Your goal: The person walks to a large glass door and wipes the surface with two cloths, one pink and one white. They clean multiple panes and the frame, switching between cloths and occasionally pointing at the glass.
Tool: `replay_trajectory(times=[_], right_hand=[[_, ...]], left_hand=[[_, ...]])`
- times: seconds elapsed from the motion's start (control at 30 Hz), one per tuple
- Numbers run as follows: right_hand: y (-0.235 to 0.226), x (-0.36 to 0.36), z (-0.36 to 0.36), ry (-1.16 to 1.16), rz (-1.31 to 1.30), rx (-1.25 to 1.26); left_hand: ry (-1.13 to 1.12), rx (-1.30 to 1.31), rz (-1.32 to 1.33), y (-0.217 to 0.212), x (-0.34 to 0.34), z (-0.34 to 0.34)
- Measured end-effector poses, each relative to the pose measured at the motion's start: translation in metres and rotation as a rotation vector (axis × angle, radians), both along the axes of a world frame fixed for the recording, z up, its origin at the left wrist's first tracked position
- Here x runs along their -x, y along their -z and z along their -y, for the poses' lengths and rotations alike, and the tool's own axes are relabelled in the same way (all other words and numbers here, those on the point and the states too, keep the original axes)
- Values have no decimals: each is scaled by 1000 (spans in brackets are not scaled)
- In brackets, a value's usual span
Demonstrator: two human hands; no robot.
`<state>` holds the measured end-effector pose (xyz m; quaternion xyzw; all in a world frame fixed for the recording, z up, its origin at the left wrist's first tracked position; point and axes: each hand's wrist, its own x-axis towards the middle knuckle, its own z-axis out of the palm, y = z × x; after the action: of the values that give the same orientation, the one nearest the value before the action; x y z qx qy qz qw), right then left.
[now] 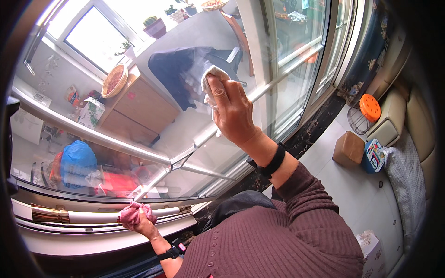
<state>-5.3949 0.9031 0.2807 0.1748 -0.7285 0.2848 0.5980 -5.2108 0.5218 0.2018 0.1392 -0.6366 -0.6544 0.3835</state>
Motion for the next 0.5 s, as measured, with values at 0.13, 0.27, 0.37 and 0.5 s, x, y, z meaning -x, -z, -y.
replay_trajectory(times=[0.13,0.27,0.37,0.5], right_hand=[[-7,12,-5,23,89,46],[-7,11,-3,-24,108,97],[-3,-1,3,-69,37,55],[-8,0,-1,-93,77,102]], left_hand=[[-23,39,-9,-1,-2,-5],[-27,-7,32,0,-3,-2],[25,-32,20,2,-3,5],[24,-39,33,2,-2,4]])
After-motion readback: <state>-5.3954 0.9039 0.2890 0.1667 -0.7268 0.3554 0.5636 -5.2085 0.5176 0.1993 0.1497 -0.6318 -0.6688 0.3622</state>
